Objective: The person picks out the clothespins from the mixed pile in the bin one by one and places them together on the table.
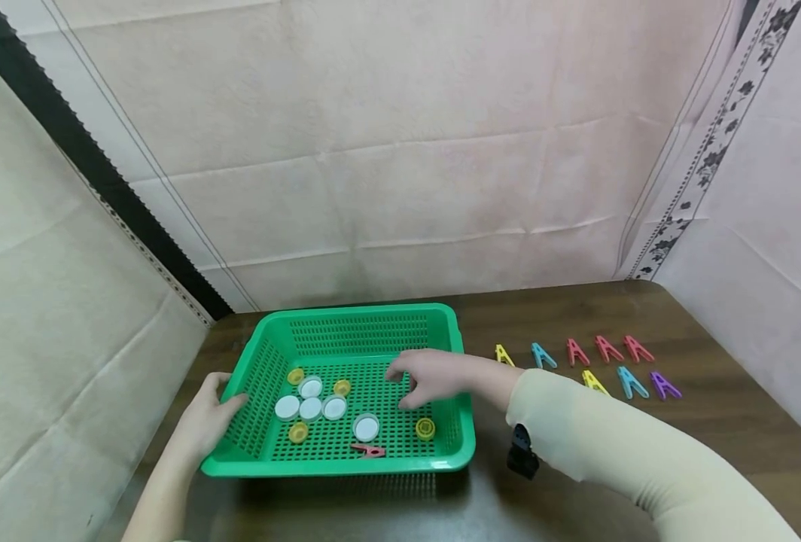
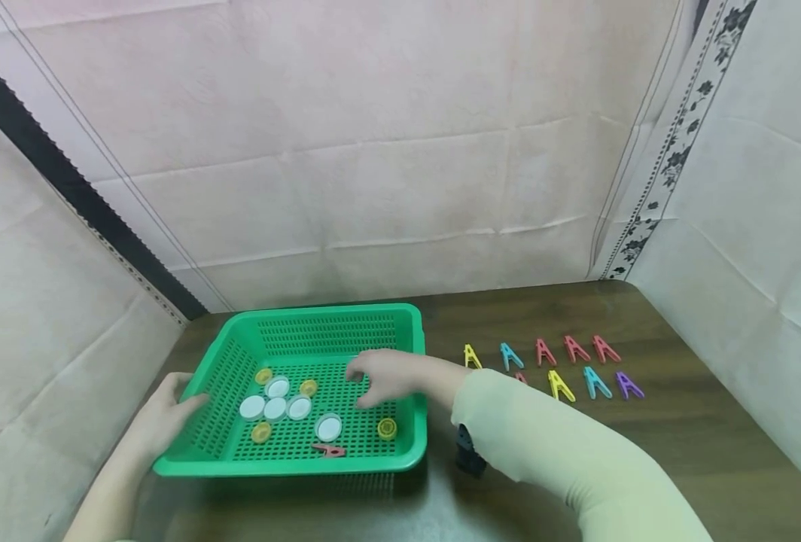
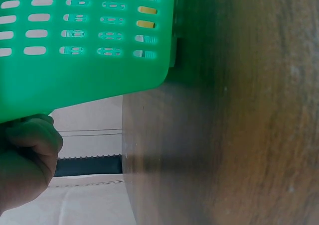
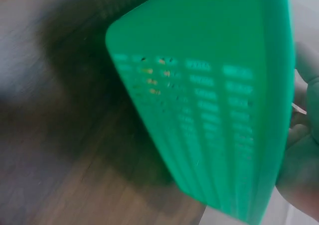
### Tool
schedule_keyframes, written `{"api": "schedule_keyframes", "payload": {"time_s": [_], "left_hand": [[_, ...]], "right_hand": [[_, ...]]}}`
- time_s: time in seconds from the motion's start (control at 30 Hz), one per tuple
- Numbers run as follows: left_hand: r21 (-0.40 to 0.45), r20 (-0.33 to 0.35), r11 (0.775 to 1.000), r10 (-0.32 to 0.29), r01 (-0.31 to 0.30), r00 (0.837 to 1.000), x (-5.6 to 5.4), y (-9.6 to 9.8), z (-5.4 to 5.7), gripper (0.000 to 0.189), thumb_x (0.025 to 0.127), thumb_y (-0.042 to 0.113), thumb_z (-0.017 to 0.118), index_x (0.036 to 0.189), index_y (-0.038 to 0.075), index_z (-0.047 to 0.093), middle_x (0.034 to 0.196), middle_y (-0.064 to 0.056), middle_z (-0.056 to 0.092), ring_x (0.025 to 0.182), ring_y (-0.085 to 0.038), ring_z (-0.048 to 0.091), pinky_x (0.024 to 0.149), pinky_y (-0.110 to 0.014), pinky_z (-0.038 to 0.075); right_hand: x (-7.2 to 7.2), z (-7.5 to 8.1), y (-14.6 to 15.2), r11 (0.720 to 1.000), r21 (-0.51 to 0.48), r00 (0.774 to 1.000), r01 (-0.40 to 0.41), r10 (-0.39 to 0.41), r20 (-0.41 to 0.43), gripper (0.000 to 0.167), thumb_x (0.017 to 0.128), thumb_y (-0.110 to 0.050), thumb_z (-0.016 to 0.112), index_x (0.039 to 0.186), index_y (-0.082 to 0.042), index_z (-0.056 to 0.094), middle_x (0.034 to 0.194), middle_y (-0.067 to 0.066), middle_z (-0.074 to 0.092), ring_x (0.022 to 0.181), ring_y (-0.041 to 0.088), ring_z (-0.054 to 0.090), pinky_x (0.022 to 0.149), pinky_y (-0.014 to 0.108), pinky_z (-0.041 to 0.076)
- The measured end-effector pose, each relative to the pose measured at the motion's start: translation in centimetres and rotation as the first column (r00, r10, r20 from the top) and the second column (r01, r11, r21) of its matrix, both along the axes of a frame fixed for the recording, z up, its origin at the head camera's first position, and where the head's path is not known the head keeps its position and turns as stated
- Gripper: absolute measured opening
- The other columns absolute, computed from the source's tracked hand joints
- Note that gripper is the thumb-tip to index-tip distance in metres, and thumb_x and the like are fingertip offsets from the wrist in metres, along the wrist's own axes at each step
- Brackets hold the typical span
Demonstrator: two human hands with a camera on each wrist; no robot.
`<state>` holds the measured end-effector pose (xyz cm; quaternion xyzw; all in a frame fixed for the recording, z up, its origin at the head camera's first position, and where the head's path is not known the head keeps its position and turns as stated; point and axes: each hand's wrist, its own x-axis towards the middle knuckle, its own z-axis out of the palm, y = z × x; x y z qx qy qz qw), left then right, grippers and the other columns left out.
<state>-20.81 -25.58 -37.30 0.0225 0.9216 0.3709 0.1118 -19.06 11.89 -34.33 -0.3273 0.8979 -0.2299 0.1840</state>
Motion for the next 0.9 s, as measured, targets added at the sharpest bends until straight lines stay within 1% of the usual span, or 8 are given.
{"api": "schedule_keyframes", "payload": {"time_s": [0.07,0.17,0.3,0.4,0.53,0.67,0.73,0.9], "left_hand": [[-0.007,-0.001,1.0,-0.001,0.001,1.0,0.0,-0.1,-0.1,0.06,0.096,0.04,0.047,0.138,0.002,0.026,0.111,-0.02,0.052,0.077,-0.022,0.057,0.06,-0.035,0.045],[-0.02,-0.01,1.0,-0.004,0.003,1.0,0.1,-0.2,-0.2,0.059,0.096,0.04,0.047,0.137,0.002,0.027,0.114,-0.02,0.051,0.081,-0.023,0.056,0.062,-0.034,0.044],[-0.024,-0.02,1.0,-0.008,0.008,1.0,0.0,-0.1,-0.3,0.058,0.096,0.04,0.047,0.137,0.003,0.028,0.115,-0.02,0.051,0.083,-0.024,0.055,0.063,-0.034,0.044],[-0.016,-0.011,1.0,-0.001,0.0,1.0,-0.2,-0.1,-0.2,0.058,0.096,0.039,0.047,0.137,0.003,0.028,0.112,-0.02,0.051,0.08,-0.024,0.056,0.062,-0.035,0.045],[-0.01,0.002,1.0,0.013,-0.013,1.0,-0.3,0.0,0.0,0.058,0.096,0.038,0.047,0.137,0.004,0.027,0.11,-0.019,0.051,0.076,-0.022,0.057,0.06,-0.035,0.046],[-0.007,0.013,1.0,0.017,-0.017,1.0,-0.2,0.0,0.1,0.058,0.096,0.038,0.047,0.138,0.004,0.027,0.11,-0.019,0.051,0.075,-0.022,0.057,0.06,-0.035,0.046],[-0.008,0.014,1.0,0.02,-0.019,1.0,-0.1,0.0,0.1,0.058,0.096,0.039,0.048,0.137,0.004,0.027,0.11,-0.02,0.051,0.075,-0.022,0.057,0.059,-0.035,0.045],[-0.013,0.0,1.0,0.017,-0.017,1.0,-0.1,0.1,-0.1,0.057,0.096,0.038,0.048,0.137,0.004,0.028,0.112,-0.02,0.051,0.076,-0.022,0.056,0.06,-0.034,0.044]], "right_hand": [[-0.1,-0.1,-0.9,0.998,0.023,0.999,-0.052,0.052,0.003,0.045,0.085,-0.024,0.067,0.125,-0.009,0.056,0.121,0.002,0.054,0.088,0.007,0.057,0.082,0.024,0.044],[-0.3,-0.5,-2.1,0.992,0.045,0.993,-0.118,0.117,0.02,0.046,0.084,-0.025,0.069,0.125,-0.008,0.056,0.118,0.0,0.055,0.089,0.008,0.057,0.082,0.023,0.044],[-0.4,-0.9,-3.1,0.985,0.069,0.987,-0.156,0.153,0.053,0.046,0.083,-0.025,0.07,0.125,-0.012,0.056,0.117,-0.004,0.054,0.086,0.003,0.054,0.08,0.02,0.044],[-0.4,-0.9,-3.7,0.978,0.083,0.98,-0.189,0.182,0.081,0.045,0.083,-0.021,0.071,0.124,-0.014,0.057,0.118,-0.004,0.054,0.087,0.004,0.055,0.079,0.02,0.044],[-0.5,-1.1,-4.5,0.955,0.125,0.961,-0.269,0.257,0.107,0.044,0.083,-0.018,0.07,0.125,-0.017,0.057,0.119,-0.006,0.054,0.097,0.007,0.053,0.083,0.021,0.043],[-0.1,-1.9,-5.3,0.924,0.169,0.938,-0.343,0.328,0.114,0.04,0.084,-0.016,0.07,0.122,-0.02,0.059,0.118,-0.01,0.053,0.104,0.005,0.048,0.086,0.02,0.041],[0.1,-2.3,-5.8,0.914,0.181,0.931,-0.364,0.348,0.112,0.036,0.085,-0.015,0.069,0.12,-0.021,0.059,0.116,-0.011,0.054,0.103,0.004,0.048,0.084,0.019,0.042],[0.3,-3.1,-6.8,0.907,0.199,0.928,-0.371,0.357,0.105,0.033,0.088,-0.013,0.065,0.12,-0.02,0.059,0.108,-0.01,0.054,0.094,0.004,0.049,0.075,0.017,0.042]]}}
